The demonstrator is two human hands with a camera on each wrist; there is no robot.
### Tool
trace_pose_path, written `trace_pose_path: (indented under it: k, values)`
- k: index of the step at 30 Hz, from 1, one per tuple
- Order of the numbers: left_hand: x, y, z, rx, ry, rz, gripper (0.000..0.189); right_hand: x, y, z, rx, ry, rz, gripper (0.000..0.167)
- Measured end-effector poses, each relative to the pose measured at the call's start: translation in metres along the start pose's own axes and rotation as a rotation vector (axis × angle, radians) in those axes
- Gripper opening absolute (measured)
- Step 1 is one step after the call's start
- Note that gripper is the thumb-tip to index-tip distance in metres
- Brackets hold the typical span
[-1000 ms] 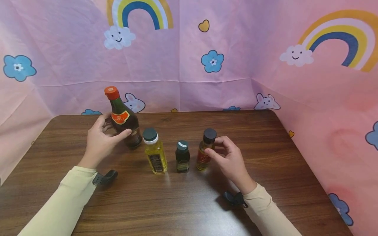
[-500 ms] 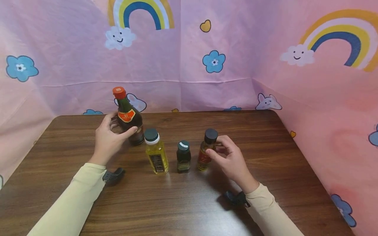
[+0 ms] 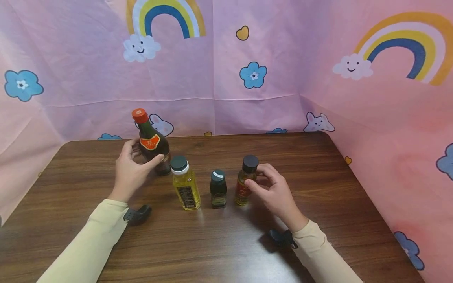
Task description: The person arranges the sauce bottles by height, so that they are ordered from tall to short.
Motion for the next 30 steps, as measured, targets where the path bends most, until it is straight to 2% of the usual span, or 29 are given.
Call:
trace_pose_path:
  k: [9, 16, 23, 27, 30]
  values:
    - [0.001, -0.002, 0.003, -0.025, -0.041, 0.003, 0.086, 0.002, -0.006, 0.0, 0.009, -0.044, 0.064, 0.028]
    - [-0.001, -0.003, 0.002, -0.02, -0.048, 0.005, 0.086, 0.003, -0.009, 0.003, 0.049, -0.009, 0.056, 0.029]
    - [-0.004, -0.001, 0.004, -0.023, -0.088, 0.018, 0.09, 0.002, -0.008, 0.002, 0.006, 0.02, 0.097, 0.026]
    - [-0.008, 0.001, -0.001, -0.025, -0.119, 0.031, 0.095, 0.001, -0.008, 0.001, -0.006, 0.025, 0.108, 0.027]
    - [-0.011, 0.003, -0.011, -0.017, -0.122, 0.043, 0.098, 0.001, -0.007, 0.001, 0.001, 0.024, 0.098, 0.026]
Point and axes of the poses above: each hand's wrist, its own x-axis towards the middle knuckle, its own z-axis out of the palm, y = z × x, the point moved 5 cm from there along x, towards the middle knuckle, and after that the axes turned 9 degrees about x, right-handed, at the moved point
